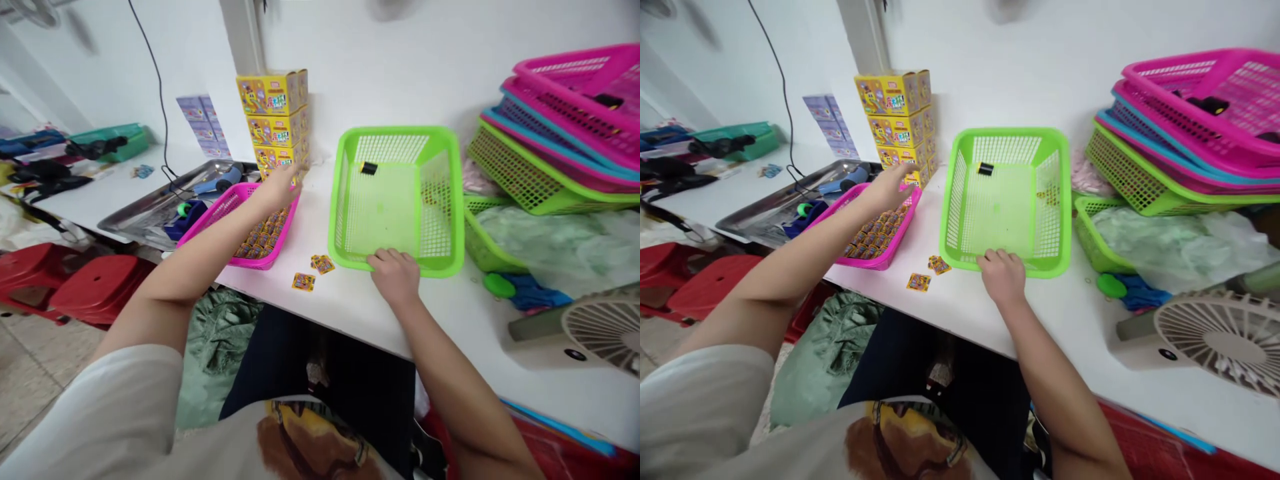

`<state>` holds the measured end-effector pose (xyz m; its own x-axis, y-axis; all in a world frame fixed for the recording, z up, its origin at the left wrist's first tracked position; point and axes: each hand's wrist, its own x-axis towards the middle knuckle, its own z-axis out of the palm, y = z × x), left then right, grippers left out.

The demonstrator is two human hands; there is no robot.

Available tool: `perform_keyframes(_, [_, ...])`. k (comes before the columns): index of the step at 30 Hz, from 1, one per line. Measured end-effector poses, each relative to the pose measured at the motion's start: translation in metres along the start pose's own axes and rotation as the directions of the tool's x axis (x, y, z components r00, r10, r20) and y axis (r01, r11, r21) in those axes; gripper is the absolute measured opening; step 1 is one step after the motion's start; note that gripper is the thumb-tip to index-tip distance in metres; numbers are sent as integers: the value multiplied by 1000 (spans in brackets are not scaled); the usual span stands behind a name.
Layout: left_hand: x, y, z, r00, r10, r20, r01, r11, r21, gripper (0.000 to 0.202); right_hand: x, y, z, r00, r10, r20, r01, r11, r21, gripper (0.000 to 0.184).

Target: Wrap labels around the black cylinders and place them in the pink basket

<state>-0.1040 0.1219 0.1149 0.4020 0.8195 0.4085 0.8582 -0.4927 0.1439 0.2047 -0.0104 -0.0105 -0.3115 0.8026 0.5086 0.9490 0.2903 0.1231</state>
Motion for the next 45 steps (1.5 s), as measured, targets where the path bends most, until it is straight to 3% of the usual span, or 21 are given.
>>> perform_keyframes(2, [12,40,8,977,206,-63,-206,979,15,51,0,0,0,999,-19,-47,18,1000,-6,33])
perform_keyframes(3, [16,59,12,969,233,-87,-230,972,41,52,-1,0,0,997,-26,-67,25,1000,-11,34])
perform_keyframes(5, [22,92,17,975,183,-123,-171,980,106,54,-2,1,1,994,-40,-97,38,999,-21,34])
perform_keyframes(7, [24,116,19,994,98,-42,-91,984,152,59,-3,1,2,992,-56,-114,53,998,-26,33])
perform_keyframes(9, [26,128,21,981,55,188,-89,981,175,77,-3,1,3,990,-70,-123,67,997,-28,32])
perform_keyframes(11, [27,134,24,910,36,413,-122,975,184,90,-3,0,3,988,-81,-129,78,997,-28,32])
perform_keyframes(12, [26,136,26,874,20,486,-129,973,192,86,-3,-1,3,988,-84,-132,81,996,-26,32])
perform_keyframes(16, [18,148,34,807,-22,590,-124,971,205,57,-3,-2,3,988,-83,-133,82,997,-11,32])
perform_keyframes(20, [4,166,49,729,61,682,-228,961,158,46,-3,-3,4,992,-63,-107,64,998,6,31])
perform_keyframes(22, [1,171,58,713,91,695,-252,958,134,39,-3,-4,3,995,-52,-81,54,998,13,31])
perform_keyframes(27, [6,166,67,719,153,678,-259,964,57,41,0,-4,-1,1000,-12,1,12,1000,25,33])
perform_keyframes(31, [6,160,56,806,170,567,-238,970,47,41,3,-2,-5,997,35,63,-37,999,29,32])
perform_keyframes(34, [-1,158,39,912,170,372,-182,983,-4,41,3,1,-6,991,87,102,-90,996,24,31])
perform_keyframes(37, [-11,150,22,990,121,70,-103,971,-216,37,4,6,-3,981,141,133,-144,989,15,27])
perform_keyframes(40, [-23,139,14,996,51,-75,-78,909,-409,41,4,10,2,972,180,152,-183,983,4,23])
perform_keyframes(43, [-37,131,12,997,38,-68,-68,853,-517,41,3,15,6,971,191,147,-193,981,2,19])
perform_keyframes(45, [-47,129,11,999,23,-37,-40,823,-567,38,2,17,7,979,189,80,-191,981,28,20])
